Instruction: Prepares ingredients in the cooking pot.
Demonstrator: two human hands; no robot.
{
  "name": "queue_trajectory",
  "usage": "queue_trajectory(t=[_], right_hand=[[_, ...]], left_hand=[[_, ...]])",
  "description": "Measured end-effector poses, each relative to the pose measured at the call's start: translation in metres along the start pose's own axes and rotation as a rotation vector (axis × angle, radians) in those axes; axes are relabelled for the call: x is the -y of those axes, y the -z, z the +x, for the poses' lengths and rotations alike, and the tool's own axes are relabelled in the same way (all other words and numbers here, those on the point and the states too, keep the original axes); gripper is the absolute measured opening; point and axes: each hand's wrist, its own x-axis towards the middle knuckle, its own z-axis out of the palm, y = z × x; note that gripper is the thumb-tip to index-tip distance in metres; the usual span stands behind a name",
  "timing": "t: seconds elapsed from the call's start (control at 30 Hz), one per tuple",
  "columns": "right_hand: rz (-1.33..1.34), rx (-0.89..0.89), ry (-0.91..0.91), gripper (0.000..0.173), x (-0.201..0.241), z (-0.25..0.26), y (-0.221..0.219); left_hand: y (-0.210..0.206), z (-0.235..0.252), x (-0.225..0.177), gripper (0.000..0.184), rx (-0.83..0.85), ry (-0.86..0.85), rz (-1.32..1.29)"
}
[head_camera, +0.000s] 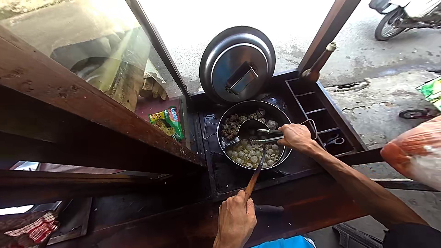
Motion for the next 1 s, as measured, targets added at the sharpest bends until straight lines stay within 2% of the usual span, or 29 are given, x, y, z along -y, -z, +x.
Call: queue_trajectory(t=[0.13,0.5,0.7,0.83,1.0], right_hand=[[-0.021,0.051,0.062,0.033,0.014,0.014,-0.027],[0.083,0.05,0.218,0.046,0.05,0.063,-0.089],[0.032,0.048,0.242,0.04,0.065,0.071,-0.09],[-0.005,0.055,0.267,0.031,0.062,0.063,-0.084],[-0.038,0.076,0.268,0.03,0.05,0.045,-0.073]], left_hand=[[-0.002,-0.003,0.001,0.029,-0.029,-0.016,-0.016],[-0.004,0.0,0.004,0.028,-0.044,-0.004,-0.049],[-0.002,0.001,0.004,0.028,-0.029,0.002,-0.043],[-0.003,0.001,0.006,0.028,-0.035,-0.002,-0.042],[-0.003,0.001,0.005,0.028,-0.027,0.002,-0.04]])
